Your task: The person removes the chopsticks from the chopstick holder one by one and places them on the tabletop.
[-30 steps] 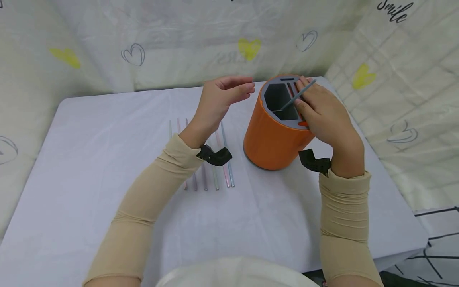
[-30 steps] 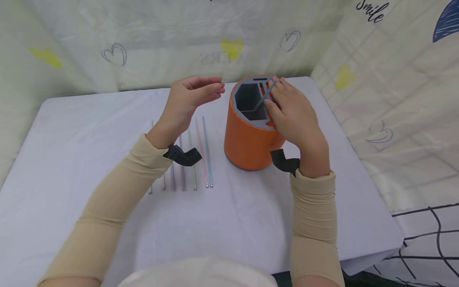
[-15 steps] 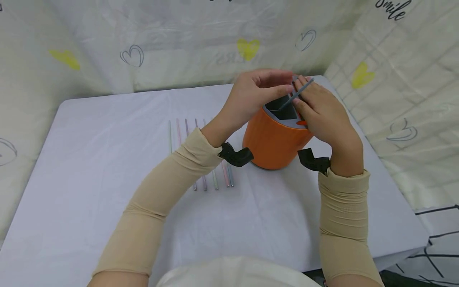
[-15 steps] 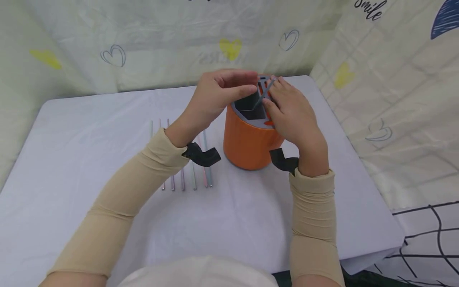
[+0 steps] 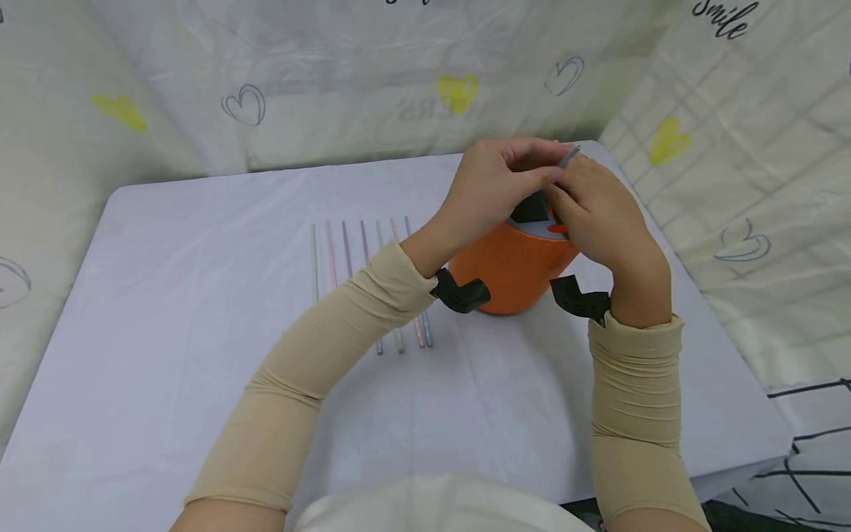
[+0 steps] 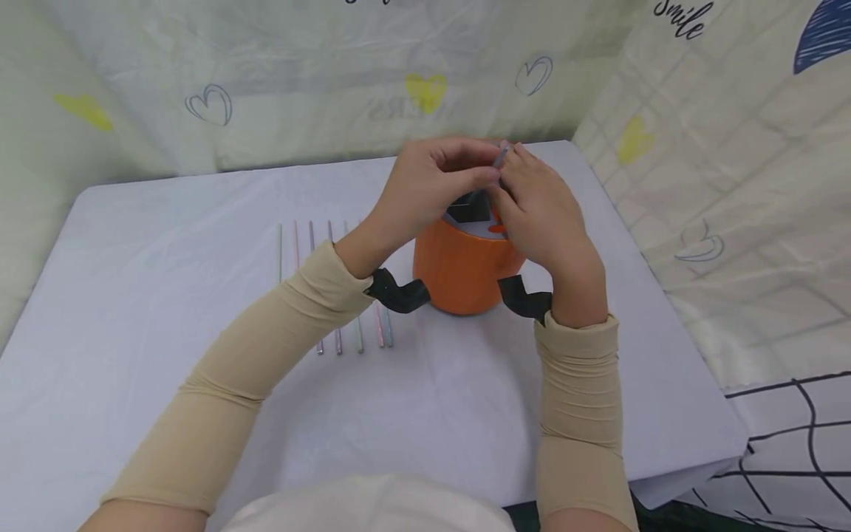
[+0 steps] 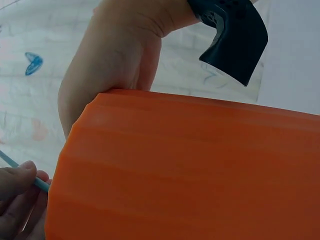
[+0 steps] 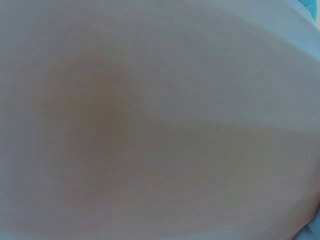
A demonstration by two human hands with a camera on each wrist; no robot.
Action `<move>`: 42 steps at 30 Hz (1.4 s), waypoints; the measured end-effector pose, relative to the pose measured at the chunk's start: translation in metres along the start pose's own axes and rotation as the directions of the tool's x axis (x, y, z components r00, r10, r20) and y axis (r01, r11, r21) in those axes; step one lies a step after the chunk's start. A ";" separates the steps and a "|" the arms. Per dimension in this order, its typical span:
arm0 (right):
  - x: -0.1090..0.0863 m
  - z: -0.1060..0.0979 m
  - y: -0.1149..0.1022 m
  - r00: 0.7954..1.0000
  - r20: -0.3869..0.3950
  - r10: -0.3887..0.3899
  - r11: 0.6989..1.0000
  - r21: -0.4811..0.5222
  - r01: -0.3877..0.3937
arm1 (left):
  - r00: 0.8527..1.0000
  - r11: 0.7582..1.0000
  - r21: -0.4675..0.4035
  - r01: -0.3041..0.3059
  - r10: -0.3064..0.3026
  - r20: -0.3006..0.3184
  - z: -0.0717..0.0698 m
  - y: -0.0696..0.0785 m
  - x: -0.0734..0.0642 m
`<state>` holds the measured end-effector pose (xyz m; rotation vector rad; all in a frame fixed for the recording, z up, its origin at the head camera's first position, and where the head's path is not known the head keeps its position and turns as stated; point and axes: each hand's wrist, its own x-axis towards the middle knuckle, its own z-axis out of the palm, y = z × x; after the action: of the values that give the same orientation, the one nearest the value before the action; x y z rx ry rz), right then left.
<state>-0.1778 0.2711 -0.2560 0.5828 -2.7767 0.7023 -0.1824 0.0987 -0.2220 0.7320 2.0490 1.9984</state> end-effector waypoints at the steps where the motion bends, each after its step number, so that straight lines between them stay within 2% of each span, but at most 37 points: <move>1: 0.000 0.000 0.000 1.000 -0.002 -0.007 1.000 0.003 0.007 | 1.000 1.000 -0.011 -0.010 0.010 -0.006 0.000 0.001 -0.001; 4: 0.001 0.001 0.000 1.000 0.004 -0.029 0.999 0.016 0.029 | 0.998 0.998 -0.035 -0.051 0.050 -0.026 -0.001 0.004 -0.003; 9: -0.002 -0.003 0.002 0.997 0.072 -0.003 1.000 -0.021 0.004 | 0.987 0.992 0.008 -0.127 0.128 -0.093 -0.007 0.017 -0.008; 13: -0.003 -0.005 0.003 0.992 0.120 0.035 0.999 -0.041 -0.031 | 0.968 0.980 0.029 -0.198 0.200 -0.149 -0.013 0.028 -0.013; 16: -0.003 -0.006 0.002 0.991 0.126 0.048 0.998 -0.039 -0.044 | 0.945 0.960 0.019 -0.278 0.277 -0.176 -0.018 0.035 -0.018; 19: -0.004 -0.006 0.002 0.990 0.129 0.063 0.997 -0.043 -0.057 | 0.912 0.932 0.015 -0.363 0.358 -0.202 -0.025 0.041 -0.023; 21: -0.004 -0.007 0.002 0.990 0.127 0.067 0.997 -0.044 -0.062 | 0.895 0.918 -0.004 -0.397 0.387 -0.220 -0.028 0.045 -0.025; 24: -0.004 -0.007 0.002 0.990 0.125 0.071 0.997 -0.046 -0.066 | 0.853 0.870 -0.061 -0.489 0.462 -0.243 -0.035 0.049 -0.027; 25: -0.003 -0.006 0.002 0.990 0.124 0.071 0.997 -0.046 -0.066 | 0.835 0.849 -0.080 -0.522 0.490 -0.252 -0.037 0.050 -0.028; 27: -0.003 -0.006 0.002 0.990 0.121 0.065 0.997 -0.043 -0.060 | 0.788 0.800 -0.094 -0.592 0.551 -0.277 -0.041 0.050 -0.030; 29: -0.003 -0.006 0.002 0.991 0.121 0.059 0.998 -0.041 -0.055 | 0.749 0.764 -0.109 -0.636 0.576 -0.328 -0.046 0.051 -0.032; 31: -0.002 -0.006 0.002 0.991 0.120 0.054 0.998 -0.037 -0.050 | 0.723 0.746 -0.130 -0.653 0.564 -0.399 -0.052 0.051 -0.036; 34: -0.001 -0.005 0.002 0.991 0.124 0.051 0.998 -0.036 -0.047 | 0.704 0.733 -0.201 -0.649 0.481 -0.523 -0.063 0.051 -0.041; 37: -0.001 -0.005 0.002 0.990 0.127 0.052 0.998 -0.032 -0.048 | 0.688 0.714 -0.275 -0.644 0.384 -0.615 -0.078 0.048 -0.045; 39: -0.001 -0.005 0.002 0.991 0.125 0.050 0.998 -0.030 -0.046 | 0.687 0.700 -0.329 -0.634 0.315 -0.655 -0.089 0.045 -0.049; 42: 0.000 -0.005 0.004 0.992 0.119 0.044 0.999 -0.031 -0.041 | 0.706 0.671 -0.434 -0.601 0.191 -0.681 -0.106 0.041 -0.055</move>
<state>-0.1791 0.2768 -0.2530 0.5801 -2.9124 0.6558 -0.1751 -0.0219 -0.1852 0.4848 1.2400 3.2925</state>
